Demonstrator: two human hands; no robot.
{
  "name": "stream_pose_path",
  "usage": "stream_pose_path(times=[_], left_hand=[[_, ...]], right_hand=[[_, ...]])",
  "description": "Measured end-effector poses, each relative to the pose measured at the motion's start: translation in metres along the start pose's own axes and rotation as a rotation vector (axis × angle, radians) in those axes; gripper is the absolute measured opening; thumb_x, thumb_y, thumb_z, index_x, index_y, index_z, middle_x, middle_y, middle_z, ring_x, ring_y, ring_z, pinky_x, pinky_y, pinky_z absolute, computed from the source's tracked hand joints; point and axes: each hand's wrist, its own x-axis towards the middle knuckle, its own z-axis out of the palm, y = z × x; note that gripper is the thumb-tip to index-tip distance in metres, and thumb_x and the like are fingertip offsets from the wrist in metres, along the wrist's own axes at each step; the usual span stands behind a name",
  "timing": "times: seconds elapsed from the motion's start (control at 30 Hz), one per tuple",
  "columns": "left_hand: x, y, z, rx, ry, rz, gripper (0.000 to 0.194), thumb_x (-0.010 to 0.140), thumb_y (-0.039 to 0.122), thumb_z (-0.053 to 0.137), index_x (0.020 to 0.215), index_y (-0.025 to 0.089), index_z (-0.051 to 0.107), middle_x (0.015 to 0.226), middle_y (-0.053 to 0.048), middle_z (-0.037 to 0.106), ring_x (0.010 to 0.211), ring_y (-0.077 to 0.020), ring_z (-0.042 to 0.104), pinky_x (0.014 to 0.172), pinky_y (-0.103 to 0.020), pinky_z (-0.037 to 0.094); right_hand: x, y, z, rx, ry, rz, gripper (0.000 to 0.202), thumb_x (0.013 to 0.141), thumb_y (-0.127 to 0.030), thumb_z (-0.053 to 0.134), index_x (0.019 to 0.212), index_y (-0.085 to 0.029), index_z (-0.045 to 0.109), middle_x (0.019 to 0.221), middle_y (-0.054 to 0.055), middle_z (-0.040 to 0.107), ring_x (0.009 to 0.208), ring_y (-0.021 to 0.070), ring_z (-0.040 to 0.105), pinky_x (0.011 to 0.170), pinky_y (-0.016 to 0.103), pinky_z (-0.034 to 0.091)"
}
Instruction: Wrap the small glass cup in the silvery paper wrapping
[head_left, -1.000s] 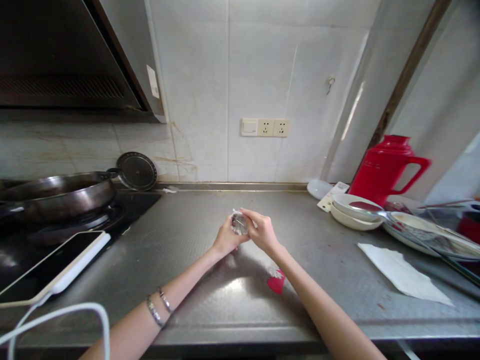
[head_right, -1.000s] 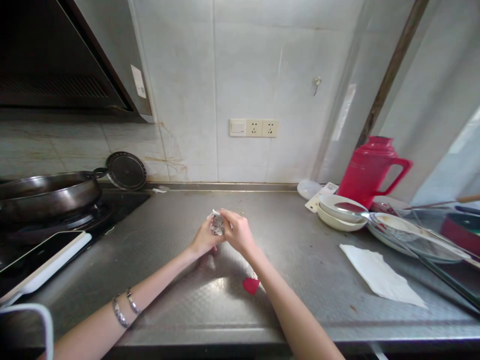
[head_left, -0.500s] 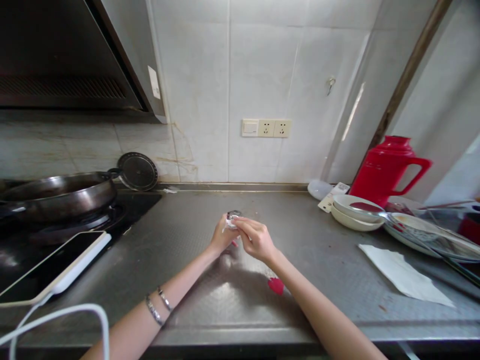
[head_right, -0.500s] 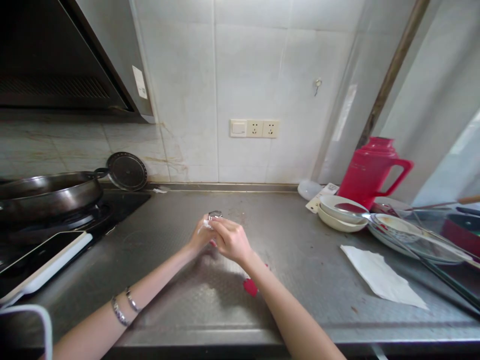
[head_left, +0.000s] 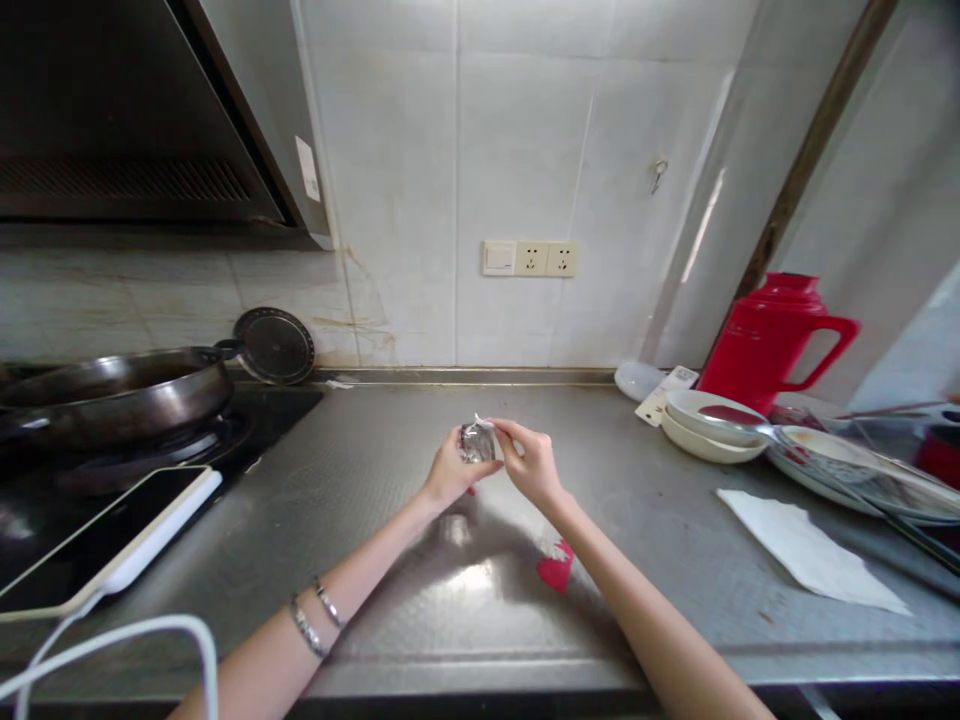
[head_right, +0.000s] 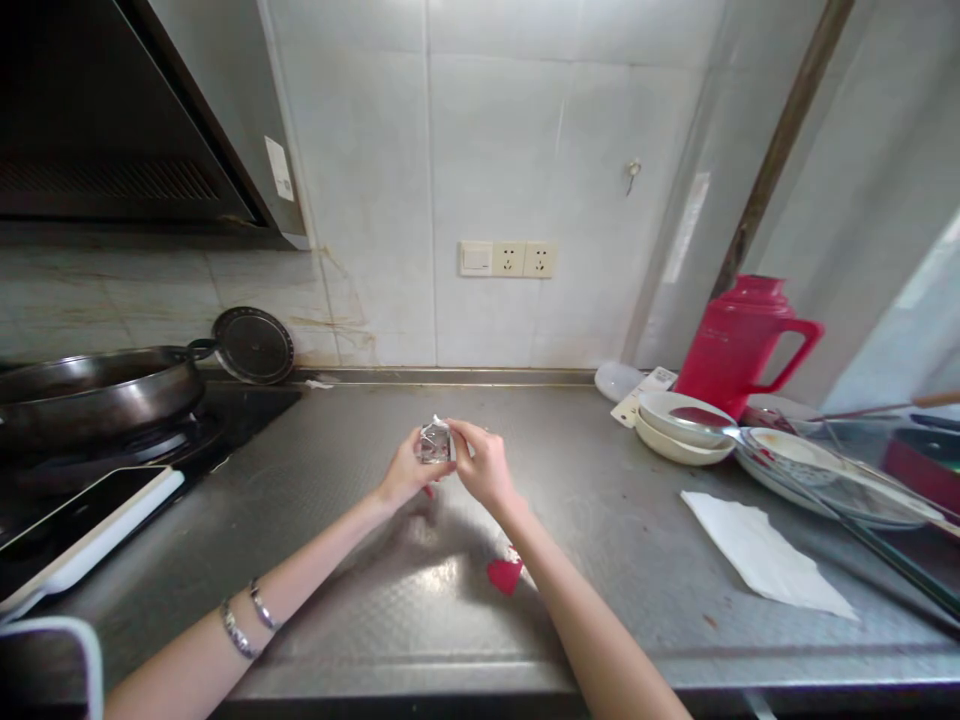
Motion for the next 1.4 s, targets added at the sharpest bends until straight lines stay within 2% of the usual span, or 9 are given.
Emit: stream_pose_path(times=[0.27, 0.4, 0.5, 0.63, 0.73, 0.87, 1.1, 1.27, 1.4], left_hand=[[-0.003, 0.011, -0.004, -0.058, 0.028, -0.091, 0.059, 0.057, 0.045, 0.079, 0.100, 0.016, 0.051, 0.077, 0.001, 0.059, 0.051, -0.0098, 0.055, 0.032, -0.018, 0.043], [-0.001, 0.009, -0.008, -0.059, 0.001, -0.070, 0.055, 0.058, 0.046, 0.077, 0.097, 0.016, 0.054, 0.074, 0.002, 0.058, 0.049, -0.0091, 0.054, 0.033, -0.017, 0.042], [0.001, 0.007, -0.008, -0.025, 0.022, -0.082, 0.058, 0.058, 0.042, 0.079, 0.102, 0.016, 0.052, 0.077, 0.001, 0.059, 0.049, -0.0089, 0.054, 0.033, -0.017, 0.041], [0.001, 0.003, -0.006, 0.007, -0.013, -0.062, 0.063, 0.055, 0.036, 0.083, 0.103, 0.016, 0.048, 0.079, 0.000, 0.060, 0.050, -0.0089, 0.054, 0.032, -0.016, 0.041], [0.001, -0.001, -0.005, -0.012, -0.069, 0.017, 0.069, 0.053, 0.035, 0.085, 0.109, 0.016, 0.049, 0.087, -0.002, 0.060, 0.056, -0.0091, 0.055, 0.034, -0.016, 0.043], [0.001, -0.004, -0.005, -0.021, -0.102, 0.083, 0.082, 0.056, 0.032, 0.084, 0.126, 0.018, 0.043, 0.086, -0.001, 0.060, 0.059, -0.0098, 0.055, 0.036, -0.016, 0.045], [0.004, 0.000, -0.008, -0.048, -0.084, 0.106, 0.079, 0.058, 0.031, 0.082, 0.127, 0.017, 0.045, 0.103, -0.008, 0.064, 0.069, -0.0135, 0.061, 0.040, -0.015, 0.048], [0.005, -0.003, -0.008, -0.065, -0.099, 0.038, 0.076, 0.060, 0.029, 0.080, 0.126, 0.019, 0.043, 0.097, -0.006, 0.064, 0.057, -0.0098, 0.058, 0.036, -0.016, 0.046], [0.009, -0.009, -0.012, -0.130, -0.167, 0.016, 0.098, 0.058, 0.027, 0.082, 0.140, 0.025, 0.028, 0.103, -0.007, 0.063, 0.055, -0.0078, 0.057, 0.038, -0.016, 0.046]], right_hand=[[-0.008, -0.001, 0.004, -0.009, -0.070, -0.240, 0.035, 0.089, -0.012, 0.044, 0.115, -0.024, 0.064, 0.112, 0.007, 0.070, 0.108, 0.0197, 0.065, 0.094, 0.038, 0.053], [-0.010, -0.005, 0.007, 0.040, -0.082, -0.309, 0.032, 0.088, -0.010, 0.046, 0.110, -0.024, 0.065, 0.104, 0.005, 0.073, 0.101, 0.0192, 0.068, 0.103, 0.046, 0.045], [-0.008, -0.004, 0.007, 0.072, 0.059, -0.164, 0.025, 0.089, -0.014, 0.047, 0.101, -0.024, 0.067, 0.097, 0.005, 0.074, 0.092, 0.0195, 0.070, 0.104, 0.047, 0.043], [0.000, 0.005, 0.005, 0.128, 0.193, 0.208, 0.021, 0.090, -0.030, 0.049, 0.093, -0.020, 0.067, 0.088, 0.006, 0.073, 0.083, 0.0207, 0.068, 0.082, 0.037, 0.054], [0.004, 0.013, 0.007, 0.278, 0.122, 0.349, 0.026, 0.087, -0.037, 0.051, 0.091, -0.017, 0.067, 0.084, 0.006, 0.072, 0.078, 0.0195, 0.067, 0.073, 0.031, 0.054], [0.004, 0.012, 0.011, 0.532, -0.047, 0.467, 0.031, 0.080, -0.043, 0.060, 0.093, -0.016, 0.069, 0.094, 0.008, 0.073, 0.089, 0.0221, 0.067, 0.081, 0.034, 0.053], [0.002, -0.002, 0.007, 0.699, -0.245, 0.511, 0.048, 0.071, -0.034, 0.072, 0.117, -0.025, 0.060, 0.121, 0.004, 0.065, 0.113, 0.0234, 0.060, 0.101, 0.040, 0.044], [0.001, -0.001, 0.011, 0.723, -0.235, 0.520, 0.057, 0.066, -0.030, 0.074, 0.120, -0.024, 0.055, 0.127, 0.007, 0.060, 0.114, 0.0234, 0.059, 0.098, 0.040, 0.047], [0.002, -0.002, 0.011, 0.677, -0.175, 0.551, 0.059, 0.063, -0.030, 0.077, 0.117, -0.022, 0.056, 0.122, 0.008, 0.062, 0.108, 0.0235, 0.062, 0.094, 0.039, 0.050]])
